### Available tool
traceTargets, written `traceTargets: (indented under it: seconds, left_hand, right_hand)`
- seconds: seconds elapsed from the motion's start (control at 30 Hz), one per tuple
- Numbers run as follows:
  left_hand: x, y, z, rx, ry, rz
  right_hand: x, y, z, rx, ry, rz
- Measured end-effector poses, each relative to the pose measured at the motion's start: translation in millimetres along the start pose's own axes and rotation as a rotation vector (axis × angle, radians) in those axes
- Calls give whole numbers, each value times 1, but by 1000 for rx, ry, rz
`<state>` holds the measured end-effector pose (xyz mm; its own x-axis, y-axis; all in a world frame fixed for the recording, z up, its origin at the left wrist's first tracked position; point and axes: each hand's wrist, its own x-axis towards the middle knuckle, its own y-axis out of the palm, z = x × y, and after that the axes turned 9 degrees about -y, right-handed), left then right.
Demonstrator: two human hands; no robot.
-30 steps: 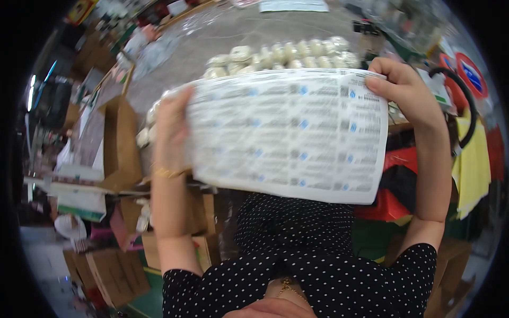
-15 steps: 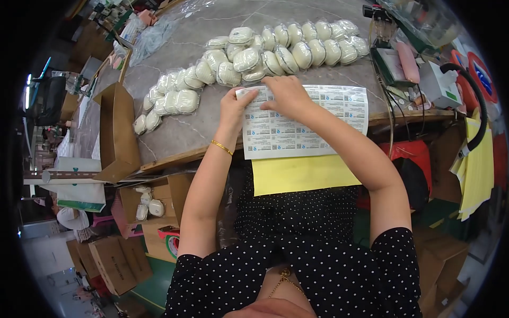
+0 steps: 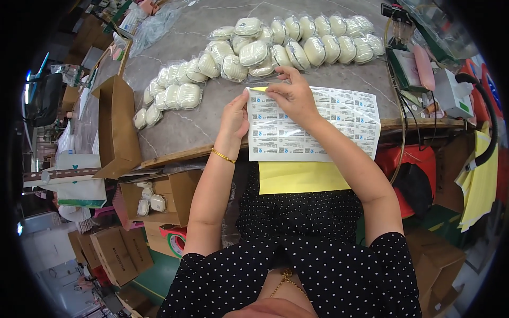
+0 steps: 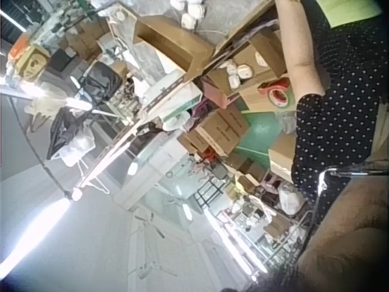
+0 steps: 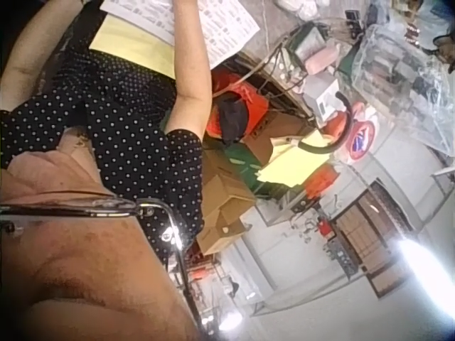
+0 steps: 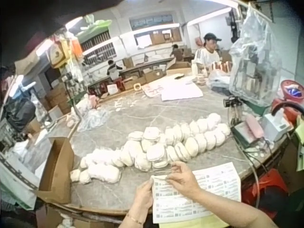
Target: Applying labels to small product containers and organizing them into boxes at a workstation.
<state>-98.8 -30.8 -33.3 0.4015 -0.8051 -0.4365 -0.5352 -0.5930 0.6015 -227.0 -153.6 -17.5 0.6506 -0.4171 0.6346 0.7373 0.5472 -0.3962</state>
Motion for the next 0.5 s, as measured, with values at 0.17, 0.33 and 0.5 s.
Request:
traceTargets:
  seconds: [0.17,0.33,0.5]
  left_hand:
    - [5,3,0,65,-38,-172]
    - [-2,4,-38,1255,492,-483]
    - [28,2,-90,2243,1368,-352]
  right_hand:
    - [0,-14,8,378,77,-94]
    - [-2,-38,14,587,216,-207]
    - [-7,-47,24,622,333,-229]
